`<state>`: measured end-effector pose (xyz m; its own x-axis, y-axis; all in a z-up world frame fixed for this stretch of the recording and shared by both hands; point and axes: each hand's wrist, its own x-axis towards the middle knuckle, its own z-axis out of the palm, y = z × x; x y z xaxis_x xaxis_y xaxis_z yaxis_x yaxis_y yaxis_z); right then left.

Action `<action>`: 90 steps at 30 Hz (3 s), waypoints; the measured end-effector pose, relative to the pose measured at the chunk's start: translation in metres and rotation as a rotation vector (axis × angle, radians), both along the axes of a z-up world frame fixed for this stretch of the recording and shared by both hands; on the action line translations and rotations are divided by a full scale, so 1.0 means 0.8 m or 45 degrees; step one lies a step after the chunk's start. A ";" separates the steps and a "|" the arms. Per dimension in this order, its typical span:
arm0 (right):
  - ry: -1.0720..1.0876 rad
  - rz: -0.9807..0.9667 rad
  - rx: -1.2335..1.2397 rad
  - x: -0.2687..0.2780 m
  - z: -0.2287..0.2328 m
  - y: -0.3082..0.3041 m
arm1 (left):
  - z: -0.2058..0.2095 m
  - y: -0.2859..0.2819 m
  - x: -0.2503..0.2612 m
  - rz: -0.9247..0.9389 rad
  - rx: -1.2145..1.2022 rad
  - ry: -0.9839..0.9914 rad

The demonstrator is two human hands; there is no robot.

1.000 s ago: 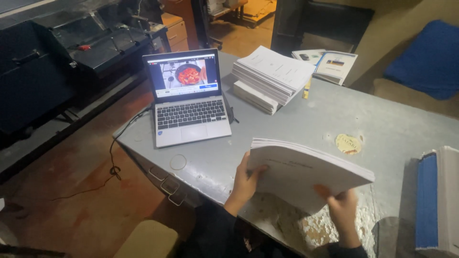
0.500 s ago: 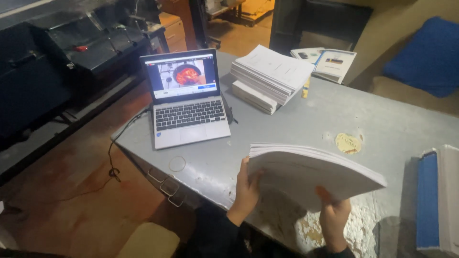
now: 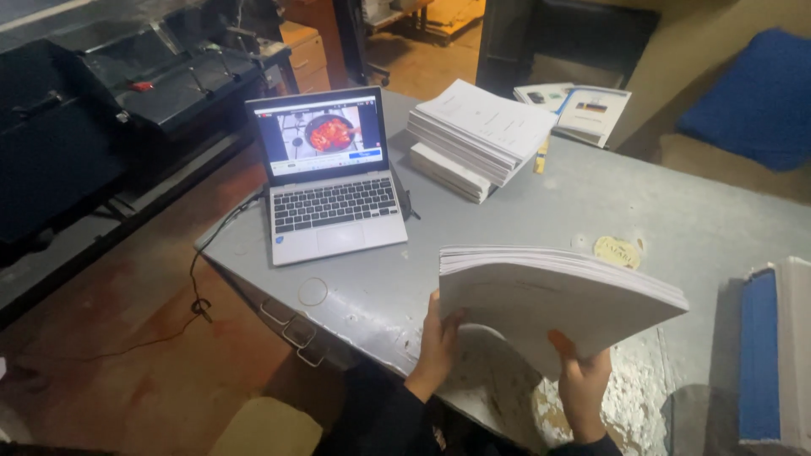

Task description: Sorting and marking printed documents while reviewing them against a laptop screen

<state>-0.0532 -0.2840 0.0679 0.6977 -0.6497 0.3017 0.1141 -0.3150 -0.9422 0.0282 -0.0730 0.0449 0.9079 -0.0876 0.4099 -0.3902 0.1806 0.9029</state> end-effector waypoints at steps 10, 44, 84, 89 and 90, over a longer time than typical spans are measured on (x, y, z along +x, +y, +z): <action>0.293 0.066 0.115 0.002 -0.041 0.001 | -0.079 0.000 0.011 -0.045 0.211 0.090; 0.971 0.567 0.222 0.009 -0.011 -0.038 | -0.084 0.049 0.034 -0.147 1.001 0.800; 1.051 0.506 0.222 -0.005 0.033 -0.025 | 0.029 0.038 -0.017 -0.144 0.937 0.926; 1.120 0.484 0.165 -0.006 0.011 -0.047 | -0.054 0.033 0.003 -0.273 0.911 0.861; 1.076 0.527 0.259 -0.003 0.019 -0.049 | -0.060 0.030 0.003 -0.279 0.748 0.797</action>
